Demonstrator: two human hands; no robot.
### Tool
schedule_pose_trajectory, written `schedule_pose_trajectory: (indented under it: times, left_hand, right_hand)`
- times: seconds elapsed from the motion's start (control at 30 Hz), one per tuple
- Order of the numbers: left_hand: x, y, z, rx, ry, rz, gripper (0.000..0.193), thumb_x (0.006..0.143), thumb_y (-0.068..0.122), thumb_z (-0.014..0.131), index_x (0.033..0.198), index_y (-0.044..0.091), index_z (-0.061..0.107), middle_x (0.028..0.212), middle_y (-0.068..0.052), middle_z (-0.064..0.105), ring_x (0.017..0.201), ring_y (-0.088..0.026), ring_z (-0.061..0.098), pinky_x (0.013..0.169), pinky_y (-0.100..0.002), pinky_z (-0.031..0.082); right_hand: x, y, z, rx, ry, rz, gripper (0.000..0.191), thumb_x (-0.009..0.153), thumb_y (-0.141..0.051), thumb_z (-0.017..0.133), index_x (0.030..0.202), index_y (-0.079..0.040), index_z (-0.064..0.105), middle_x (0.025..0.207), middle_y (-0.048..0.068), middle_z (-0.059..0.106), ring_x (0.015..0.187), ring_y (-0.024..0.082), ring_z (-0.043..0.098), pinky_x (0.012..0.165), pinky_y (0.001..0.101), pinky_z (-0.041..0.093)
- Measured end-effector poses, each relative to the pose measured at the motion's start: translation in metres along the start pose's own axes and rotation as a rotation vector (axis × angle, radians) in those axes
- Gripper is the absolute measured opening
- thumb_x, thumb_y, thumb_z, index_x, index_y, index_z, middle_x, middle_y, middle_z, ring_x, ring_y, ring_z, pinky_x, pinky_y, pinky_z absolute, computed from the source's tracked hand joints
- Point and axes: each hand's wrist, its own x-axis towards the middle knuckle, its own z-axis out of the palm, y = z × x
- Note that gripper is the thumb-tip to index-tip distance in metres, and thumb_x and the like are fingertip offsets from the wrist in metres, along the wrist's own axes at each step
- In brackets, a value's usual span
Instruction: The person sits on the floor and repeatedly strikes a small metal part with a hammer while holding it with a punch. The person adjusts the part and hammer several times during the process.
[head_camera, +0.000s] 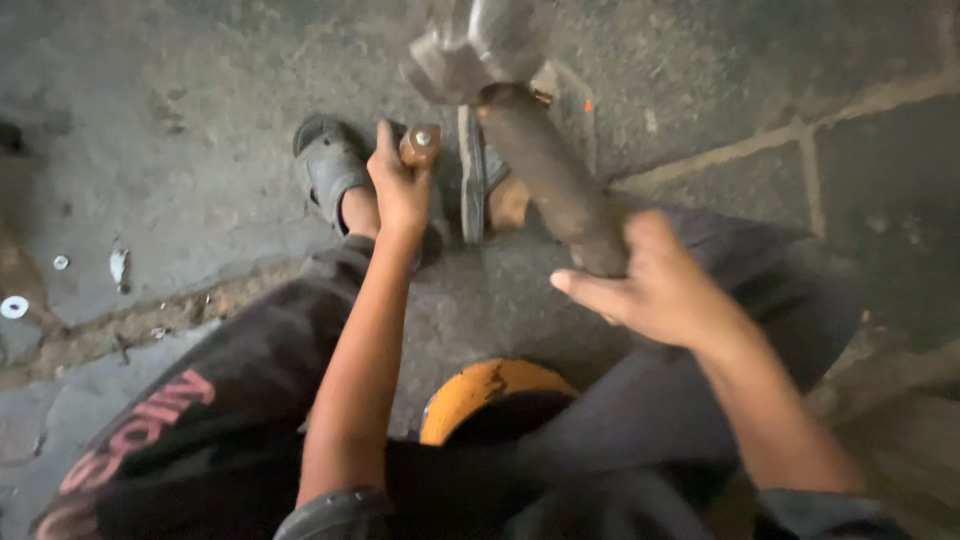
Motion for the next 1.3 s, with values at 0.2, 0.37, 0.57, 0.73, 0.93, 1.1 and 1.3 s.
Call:
schedule_pose_trajectory:
  times: [0.2, 0.37, 0.57, 0.73, 0.93, 1.1, 1.3]
  left_hand:
    - [0.007, -0.008, 0.007, -0.099, 0.041, 0.049, 0.031, 0.084, -0.006, 0.067, 0.111, -0.004, 0.053, 0.088, -0.024, 0.065, 0.076, -0.038, 0.063, 0.072, -0.041, 0.054]
    - [0.021, -0.026, -0.017, -0.071, 0.277, 0.005, 0.018, 0.103, 0.01, 0.073, 0.107, -0.001, 0.059, 0.086, -0.017, 0.065, 0.077, -0.032, 0.061, 0.074, -0.041, 0.053]
    - [0.013, -0.012, -0.029, -0.068, 0.207, -0.02, 0.025, 0.102, 0.016, 0.074, 0.099, -0.004, 0.058, 0.08, -0.015, 0.059, 0.074, -0.022, 0.05, 0.067, -0.038, 0.046]
    - [0.011, 0.009, -0.025, -0.171, 0.164, -0.045, 0.026, 0.099, 0.018, 0.072, 0.094, -0.003, 0.058, 0.074, -0.009, 0.063, 0.067, -0.016, 0.057, 0.063, -0.035, 0.049]
    - [0.017, 0.009, -0.026, -0.145, 0.141, -0.067, 0.027, 0.096, 0.015, 0.077, 0.085, -0.003, 0.06, 0.069, -0.006, 0.062, 0.062, -0.013, 0.059, 0.058, -0.034, 0.05]
    - [0.022, 0.009, -0.023, -0.141, 0.091, -0.015, 0.026, 0.094, 0.016, 0.08, 0.084, -0.002, 0.065, 0.071, -0.003, 0.069, 0.064, -0.011, 0.064, 0.061, -0.032, 0.053]
    - [0.021, 0.003, -0.015, -0.283, 0.021, -0.092, 0.025, 0.094, 0.015, 0.077, 0.099, -0.003, 0.062, 0.076, -0.004, 0.067, 0.067, -0.01, 0.067, 0.062, -0.03, 0.054]
  right_hand:
    - [0.013, 0.029, 0.024, -0.103, 0.088, -0.338, 0.024, 0.085, -0.012, 0.078, 0.096, 0.0, 0.062, 0.083, 0.003, 0.066, 0.072, 0.01, 0.065, 0.066, 0.0254, 0.053]
    - [0.025, 0.091, 0.043, 0.238, -0.157, 0.368, 0.028, 0.076, -0.01, 0.079, 0.095, -0.006, 0.058, 0.061, 0.007, 0.057, 0.044, 0.016, 0.056, 0.04, 0.0339, 0.046]
    - [-0.004, 0.121, 0.048, 0.385, 0.071, 0.435, 0.033, 0.077, -0.007, 0.081, 0.1, -0.002, 0.058, 0.06, 0.004, 0.058, 0.044, 0.014, 0.054, 0.041, 0.0312, 0.044]
    - [0.001, 0.169, 0.07, 0.525, 0.034, 0.371, 0.031, 0.077, -0.005, 0.077, 0.095, -0.002, 0.052, 0.059, 0.005, 0.054, 0.044, 0.016, 0.054, 0.039, 0.0328, 0.043]
    - [0.007, 0.143, 0.06, 0.484, 0.013, 0.324, 0.033, 0.077, -0.006, 0.077, 0.095, -0.006, 0.049, 0.059, 0.005, 0.055, 0.044, 0.014, 0.055, 0.039, 0.0324, 0.044]
    - [0.006, 0.05, 0.01, 0.155, 0.066, 0.037, 0.025, 0.08, -0.012, 0.08, 0.089, 0.0, 0.06, 0.063, 0.008, 0.061, 0.048, 0.014, 0.059, 0.042, 0.0322, 0.046]
    - [0.015, -0.002, 0.018, -0.145, 0.29, -0.778, 0.033, 0.08, -0.004, 0.072, 0.11, 0.001, 0.059, 0.083, 0.008, 0.064, 0.071, 0.017, 0.063, 0.06, 0.0311, 0.052]
